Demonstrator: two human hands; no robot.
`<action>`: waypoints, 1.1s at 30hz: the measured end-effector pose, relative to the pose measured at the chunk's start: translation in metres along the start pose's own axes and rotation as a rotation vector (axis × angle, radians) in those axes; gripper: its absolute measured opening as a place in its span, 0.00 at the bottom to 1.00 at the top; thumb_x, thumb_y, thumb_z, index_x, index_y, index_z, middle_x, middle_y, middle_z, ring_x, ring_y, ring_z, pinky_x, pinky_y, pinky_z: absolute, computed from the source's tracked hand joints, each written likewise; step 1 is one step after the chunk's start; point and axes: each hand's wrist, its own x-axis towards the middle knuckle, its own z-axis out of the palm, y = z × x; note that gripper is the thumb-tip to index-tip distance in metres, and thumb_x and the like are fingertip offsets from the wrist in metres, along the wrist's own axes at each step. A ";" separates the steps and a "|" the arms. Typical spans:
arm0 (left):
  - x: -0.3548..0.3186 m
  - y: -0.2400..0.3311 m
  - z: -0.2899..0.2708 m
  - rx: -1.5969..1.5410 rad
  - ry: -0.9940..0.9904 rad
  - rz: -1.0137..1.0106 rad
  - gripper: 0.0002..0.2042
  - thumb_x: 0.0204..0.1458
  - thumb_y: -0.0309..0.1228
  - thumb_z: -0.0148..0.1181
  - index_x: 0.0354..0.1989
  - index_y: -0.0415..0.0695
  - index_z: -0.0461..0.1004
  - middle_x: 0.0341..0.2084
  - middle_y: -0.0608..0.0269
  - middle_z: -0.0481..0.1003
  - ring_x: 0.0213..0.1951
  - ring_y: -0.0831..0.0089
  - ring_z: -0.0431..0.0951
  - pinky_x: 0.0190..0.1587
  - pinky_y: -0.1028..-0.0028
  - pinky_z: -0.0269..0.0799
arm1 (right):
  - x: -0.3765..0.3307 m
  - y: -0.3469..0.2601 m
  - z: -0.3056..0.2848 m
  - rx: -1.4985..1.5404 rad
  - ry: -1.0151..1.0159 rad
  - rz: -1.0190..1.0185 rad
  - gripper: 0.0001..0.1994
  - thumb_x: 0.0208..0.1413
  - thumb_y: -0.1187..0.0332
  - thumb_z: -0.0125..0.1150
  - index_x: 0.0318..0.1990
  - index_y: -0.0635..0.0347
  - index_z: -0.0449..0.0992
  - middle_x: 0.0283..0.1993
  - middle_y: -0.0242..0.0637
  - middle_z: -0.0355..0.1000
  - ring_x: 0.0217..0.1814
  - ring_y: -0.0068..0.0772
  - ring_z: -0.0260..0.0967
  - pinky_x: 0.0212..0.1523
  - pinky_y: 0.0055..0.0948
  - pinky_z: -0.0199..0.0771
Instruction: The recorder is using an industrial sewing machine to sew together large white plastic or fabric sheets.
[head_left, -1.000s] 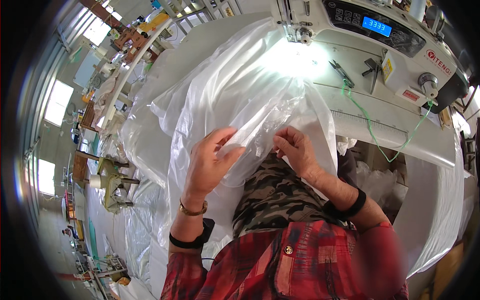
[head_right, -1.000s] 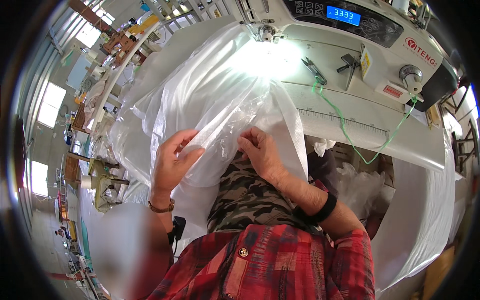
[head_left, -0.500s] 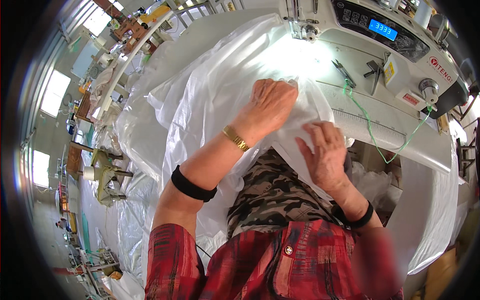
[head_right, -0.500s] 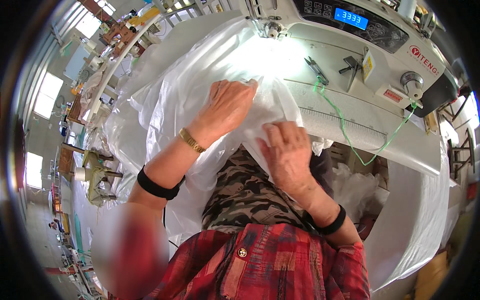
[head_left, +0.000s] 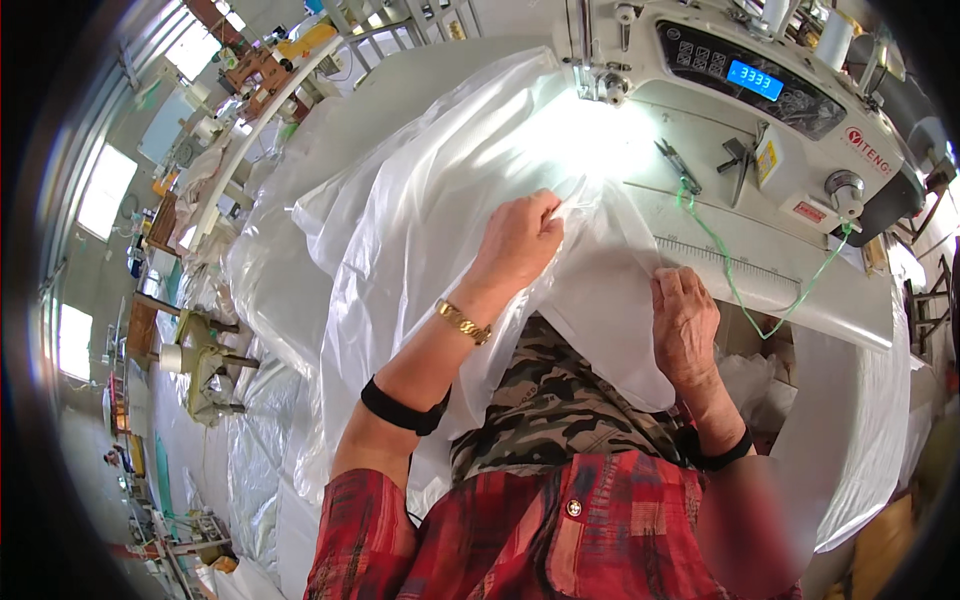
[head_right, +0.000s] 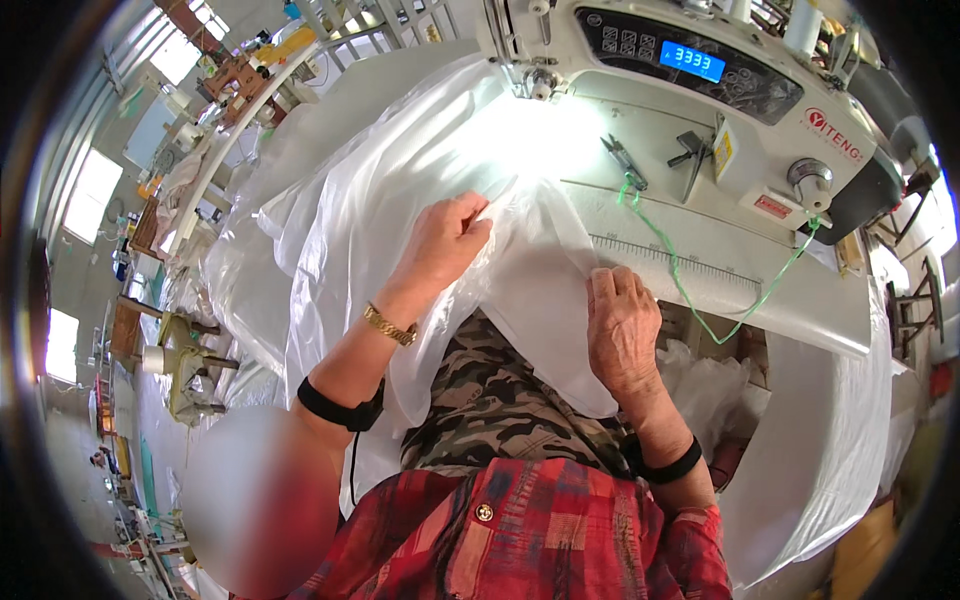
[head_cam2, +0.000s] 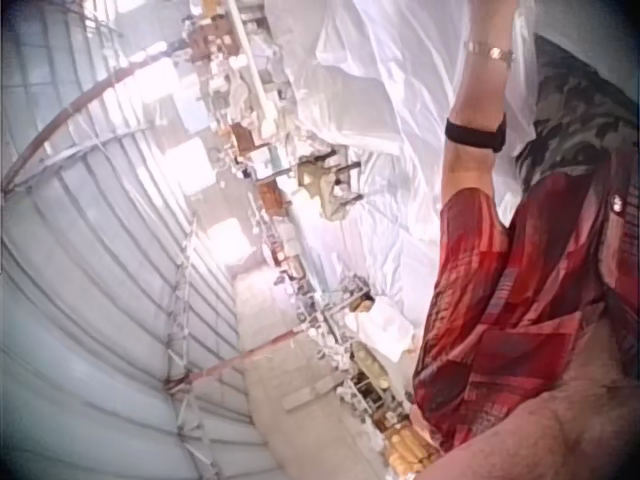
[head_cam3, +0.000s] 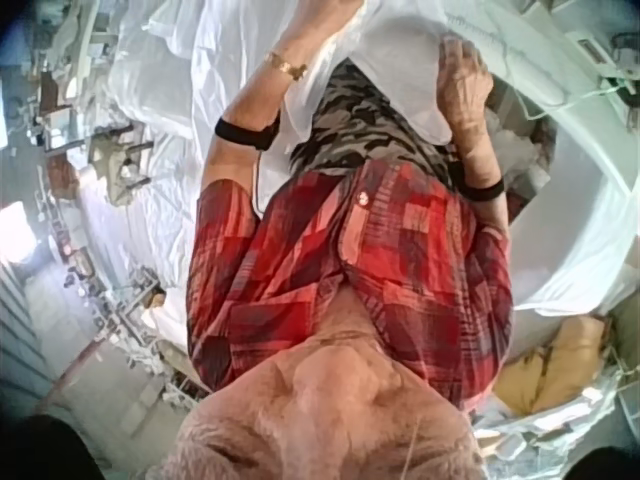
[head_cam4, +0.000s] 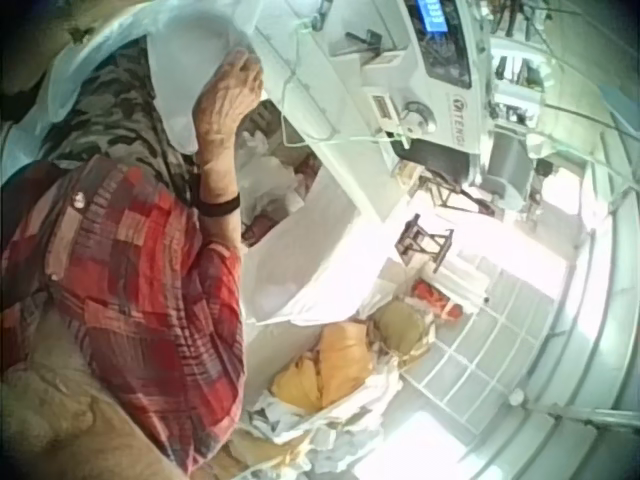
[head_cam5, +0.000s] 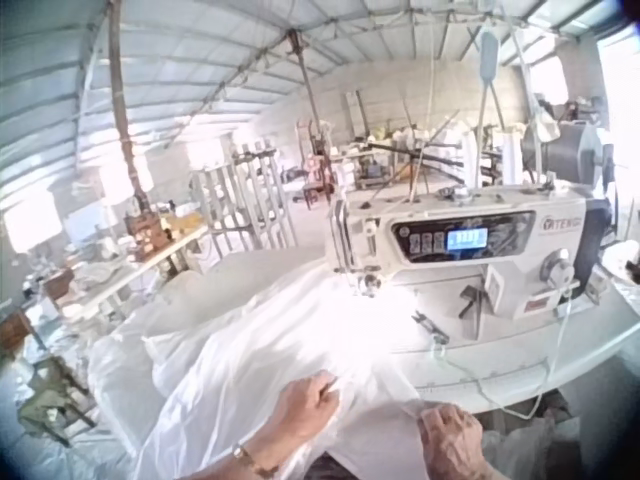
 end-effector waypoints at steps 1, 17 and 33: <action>0.000 0.000 -0.001 -0.010 -0.003 0.007 0.11 0.53 0.32 0.61 0.33 0.34 0.71 0.18 0.54 0.72 0.20 0.62 0.71 0.28 0.65 0.66 | 0.004 0.000 -0.003 0.041 -0.041 0.025 0.10 0.53 0.77 0.57 0.44 0.62 0.73 0.38 0.42 0.72 0.36 0.47 0.69 0.37 0.36 0.70; 0.002 0.015 -0.008 0.177 0.100 0.115 0.10 0.57 0.31 0.57 0.27 0.38 0.70 0.16 0.48 0.70 0.22 0.47 0.71 0.27 0.58 0.66 | 0.035 -0.041 -0.022 1.080 -0.348 0.382 0.07 0.63 0.72 0.56 0.34 0.67 0.72 0.26 0.25 0.66 0.30 0.13 0.59 0.31 0.19 0.63; 0.008 0.010 0.002 -0.187 0.047 0.064 0.11 0.55 0.27 0.57 0.23 0.32 0.70 0.13 0.47 0.65 0.14 0.61 0.63 0.21 0.64 0.58 | 0.046 -0.064 -0.013 1.151 -0.291 0.314 0.08 0.61 0.71 0.57 0.35 0.69 0.73 0.26 0.29 0.68 0.29 0.17 0.61 0.31 0.22 0.65</action>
